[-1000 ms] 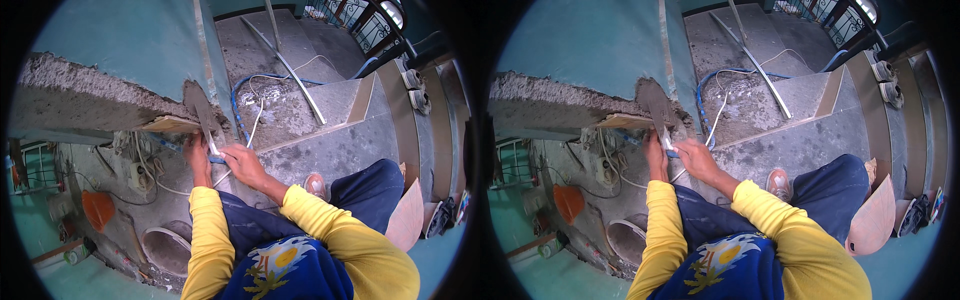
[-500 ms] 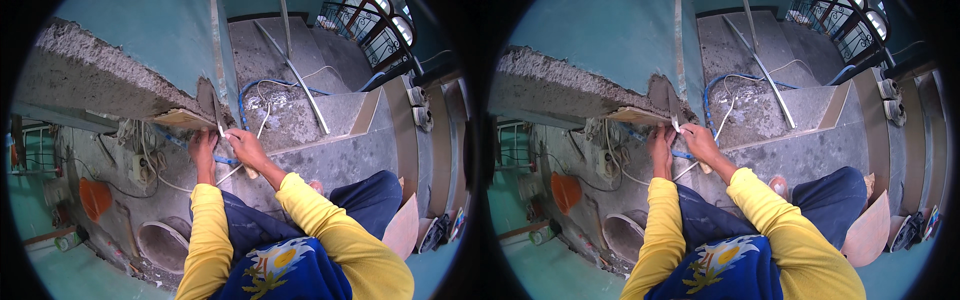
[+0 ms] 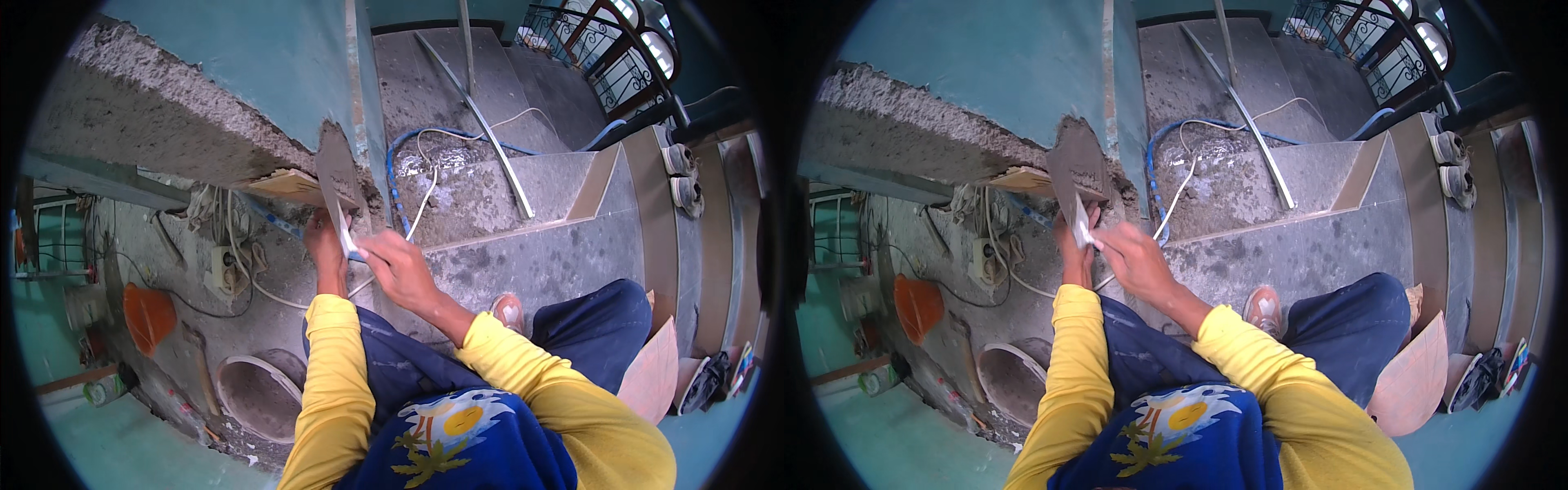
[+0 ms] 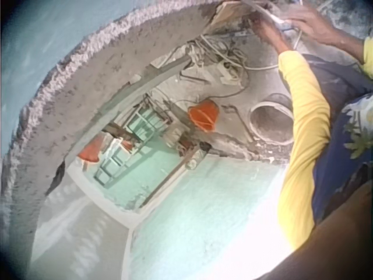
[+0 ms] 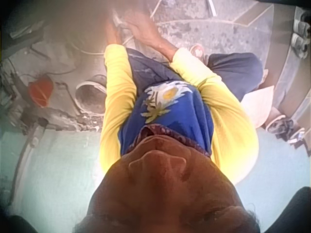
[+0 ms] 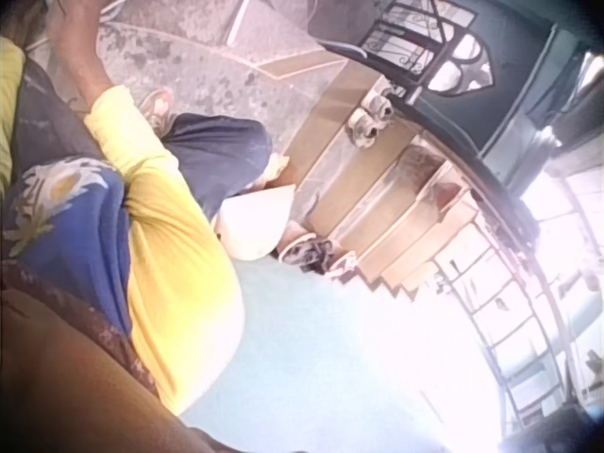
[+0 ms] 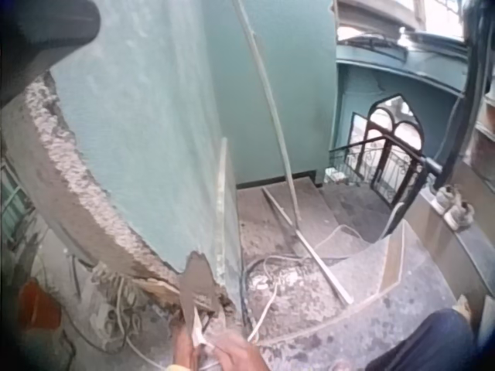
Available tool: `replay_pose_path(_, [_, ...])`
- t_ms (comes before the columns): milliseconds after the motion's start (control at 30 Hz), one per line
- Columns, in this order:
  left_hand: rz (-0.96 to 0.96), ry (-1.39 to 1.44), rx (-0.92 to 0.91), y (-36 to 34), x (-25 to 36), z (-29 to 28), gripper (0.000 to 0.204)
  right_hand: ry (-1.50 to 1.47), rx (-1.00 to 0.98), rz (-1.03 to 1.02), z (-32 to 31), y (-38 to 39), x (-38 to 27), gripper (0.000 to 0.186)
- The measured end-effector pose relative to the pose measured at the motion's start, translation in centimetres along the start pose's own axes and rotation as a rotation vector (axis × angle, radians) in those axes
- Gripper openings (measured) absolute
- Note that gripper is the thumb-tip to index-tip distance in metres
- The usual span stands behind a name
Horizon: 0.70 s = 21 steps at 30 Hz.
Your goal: The person scoops cement from a bucket using a trowel and applies it to a wall section near the floor. They smooth the cement along the wall and use a wooden piece to press and shape the material.
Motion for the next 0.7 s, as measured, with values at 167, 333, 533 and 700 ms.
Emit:
replay_pose_path(167, [-0.087, 0.075, -0.011, 1.2, 0.5, 1.7, 0.039, -0.064, 0.084, 0.328, -0.4, 4.8, 7.7, 0.024])
replay_pose_path(333, [-0.093, 0.084, -0.022, 0.6, 0.7, 1.3, 0.044, -0.621, 0.072, 0.751, 0.3, 2.5, 11.2, 0.024])
replay_pose_path(533, [-0.098, 0.070, -0.021, 0.9, 0.6, 1.2, 0.041, -0.687, 0.052, 0.776, 0.7, 0.1, 11.9, 0.024])
replay_pose_path(700, [-0.117, 0.092, 0.005, 1.0, 0.7, 1.3, 0.039, -0.691, -0.003, 0.812, 1.4, 1.9, 12.4, 0.024])
Point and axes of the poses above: each hand's wrist, its own y-axis away from the middle knuckle, its own z-axis out of the palm, x = y × z, the point moved 5 cm from there along -y, towards the middle knuckle, and after that the axes turned 9 degrees about -z, right-handed, at the moved point
